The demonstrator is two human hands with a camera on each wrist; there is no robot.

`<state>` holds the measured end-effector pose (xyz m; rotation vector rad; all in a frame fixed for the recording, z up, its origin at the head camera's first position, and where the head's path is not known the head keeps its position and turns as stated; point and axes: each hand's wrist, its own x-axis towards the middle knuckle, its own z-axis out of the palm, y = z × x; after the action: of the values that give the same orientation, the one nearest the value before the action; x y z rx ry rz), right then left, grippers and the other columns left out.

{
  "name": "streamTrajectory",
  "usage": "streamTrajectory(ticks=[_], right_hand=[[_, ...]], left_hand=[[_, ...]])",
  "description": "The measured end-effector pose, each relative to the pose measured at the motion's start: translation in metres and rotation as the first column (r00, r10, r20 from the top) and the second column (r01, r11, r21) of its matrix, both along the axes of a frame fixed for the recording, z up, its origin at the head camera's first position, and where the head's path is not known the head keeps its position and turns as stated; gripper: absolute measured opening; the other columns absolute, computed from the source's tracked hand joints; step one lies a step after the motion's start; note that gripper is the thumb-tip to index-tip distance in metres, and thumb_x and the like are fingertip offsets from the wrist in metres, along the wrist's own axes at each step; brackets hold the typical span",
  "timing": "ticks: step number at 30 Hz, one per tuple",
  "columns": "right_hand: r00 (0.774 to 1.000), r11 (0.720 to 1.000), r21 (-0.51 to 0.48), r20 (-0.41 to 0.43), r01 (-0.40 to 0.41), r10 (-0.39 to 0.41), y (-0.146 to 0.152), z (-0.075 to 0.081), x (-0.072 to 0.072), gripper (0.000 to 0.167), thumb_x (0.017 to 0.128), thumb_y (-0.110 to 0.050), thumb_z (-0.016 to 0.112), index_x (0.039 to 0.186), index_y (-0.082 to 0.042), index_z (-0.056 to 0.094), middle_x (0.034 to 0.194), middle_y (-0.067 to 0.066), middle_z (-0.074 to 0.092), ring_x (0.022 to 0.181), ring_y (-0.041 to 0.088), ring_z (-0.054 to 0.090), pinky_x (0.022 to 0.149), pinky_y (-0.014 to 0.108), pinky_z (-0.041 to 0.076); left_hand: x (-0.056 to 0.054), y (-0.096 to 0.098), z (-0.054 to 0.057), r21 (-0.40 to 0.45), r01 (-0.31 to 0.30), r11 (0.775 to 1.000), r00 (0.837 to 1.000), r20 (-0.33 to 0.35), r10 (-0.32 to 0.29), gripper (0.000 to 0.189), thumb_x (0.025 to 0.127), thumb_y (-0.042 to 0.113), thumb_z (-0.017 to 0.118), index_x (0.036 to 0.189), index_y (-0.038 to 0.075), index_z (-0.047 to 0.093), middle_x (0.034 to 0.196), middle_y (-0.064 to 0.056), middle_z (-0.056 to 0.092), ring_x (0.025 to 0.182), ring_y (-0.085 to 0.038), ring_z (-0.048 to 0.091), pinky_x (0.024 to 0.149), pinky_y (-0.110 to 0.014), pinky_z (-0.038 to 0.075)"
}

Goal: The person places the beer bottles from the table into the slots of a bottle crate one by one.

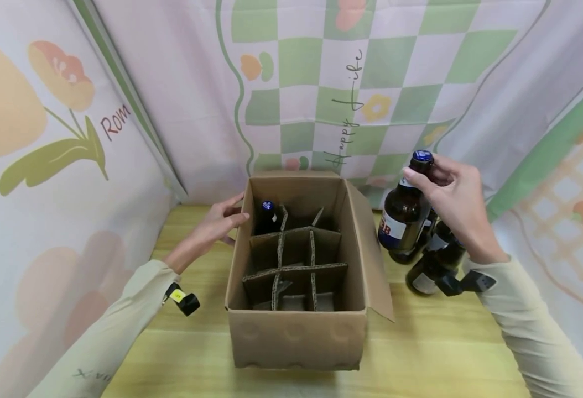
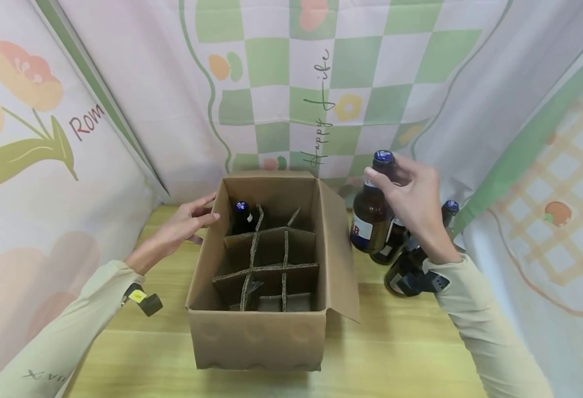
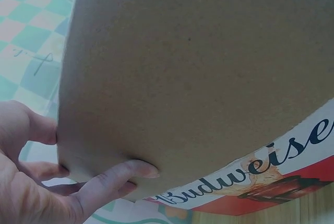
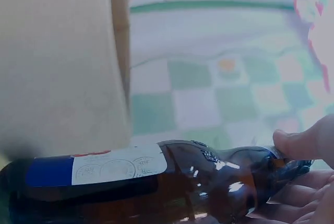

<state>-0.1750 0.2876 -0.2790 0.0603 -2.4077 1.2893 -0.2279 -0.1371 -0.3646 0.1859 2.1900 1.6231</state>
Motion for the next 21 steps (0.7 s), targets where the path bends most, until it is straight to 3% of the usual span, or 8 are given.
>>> streamTrajectory(ticks=[4, 11, 13, 15, 18, 21], right_hand=[[0.996, 0.999, -0.039, -0.08, -0.029, 0.026, -0.018, 0.012, 0.012, 0.031, 0.095, -0.024, 0.08, 0.123, -0.01, 0.078, 0.091, -0.02, 0.078, 0.086, -0.003, 0.073, 0.075, 0.008, 0.053], [0.979, 0.995, -0.096, -0.203, -0.02, 0.0, -0.046, 0.04, 0.027, 0.03, 0.091, -0.019, 0.084, 0.119, -0.01, 0.08, 0.09, -0.015, 0.079, 0.074, 0.004, 0.071, 0.063, 0.013, 0.052], [0.965, 0.986, -0.166, -0.262, -0.025, -0.019, -0.051, 0.048, 0.029, 0.029, 0.089, -0.016, 0.085, 0.117, -0.007, 0.08, 0.092, -0.01, 0.081, 0.074, 0.007, 0.072, 0.065, 0.015, 0.055], [0.949, 0.961, -0.267, -0.313, -0.067, -0.021, -0.056, 0.055, 0.028, 0.028, 0.088, -0.012, 0.087, 0.113, -0.002, 0.08, 0.093, -0.004, 0.082, 0.075, 0.011, 0.074, 0.069, 0.017, 0.056], [0.933, 0.893, -0.412, -0.36, -0.179, 0.021, -0.059, 0.059, 0.023, 0.03, 0.085, -0.007, 0.087, 0.111, 0.005, 0.079, 0.094, 0.005, 0.082, 0.082, 0.015, 0.076, 0.079, 0.018, 0.057], [0.924, 0.844, -0.469, -0.373, -0.262, 0.079, -0.061, 0.057, 0.013, 0.031, 0.085, -0.005, 0.087, 0.112, 0.008, 0.077, 0.094, 0.009, 0.081, 0.083, 0.018, 0.077, 0.081, 0.02, 0.058]], left_hand=[[0.0, 0.0, 0.0, 0.0, 0.003, 1.0, 1.0, -0.01, -0.003, 0.074, 0.107, 0.017, 0.055, 0.169, 0.021, 0.016, 0.164, -0.026, 0.034, 0.143, -0.044, 0.046, 0.065, -0.033, 0.063], [0.0, -0.002, 0.0, 0.005, -0.002, 1.0, 1.0, -0.011, 0.002, 0.073, 0.107, 0.018, 0.056, 0.169, 0.021, 0.017, 0.163, -0.025, 0.036, 0.141, -0.043, 0.048, 0.066, -0.033, 0.063], [0.0, -0.002, 0.0, 0.004, 0.002, 1.0, 1.0, -0.015, -0.002, 0.073, 0.107, 0.018, 0.056, 0.169, 0.02, 0.017, 0.163, -0.025, 0.037, 0.141, -0.043, 0.048, 0.066, -0.033, 0.064], [0.0, -0.002, 0.0, 0.004, 0.003, 1.0, 1.0, -0.017, -0.003, 0.074, 0.107, 0.018, 0.057, 0.169, 0.019, 0.017, 0.164, -0.025, 0.035, 0.141, -0.044, 0.049, 0.067, -0.034, 0.064], [-0.001, -0.001, -0.001, 0.006, 0.006, 1.0, 1.0, -0.012, -0.006, 0.075, 0.106, 0.018, 0.057, 0.169, 0.019, 0.017, 0.166, -0.025, 0.034, 0.142, -0.044, 0.047, 0.068, -0.035, 0.065], [-0.001, -0.001, -0.002, 0.009, 0.001, 1.0, 1.0, -0.005, -0.001, 0.075, 0.106, 0.018, 0.057, 0.169, 0.019, 0.017, 0.166, -0.025, 0.033, 0.144, -0.044, 0.045, 0.07, -0.037, 0.065]])
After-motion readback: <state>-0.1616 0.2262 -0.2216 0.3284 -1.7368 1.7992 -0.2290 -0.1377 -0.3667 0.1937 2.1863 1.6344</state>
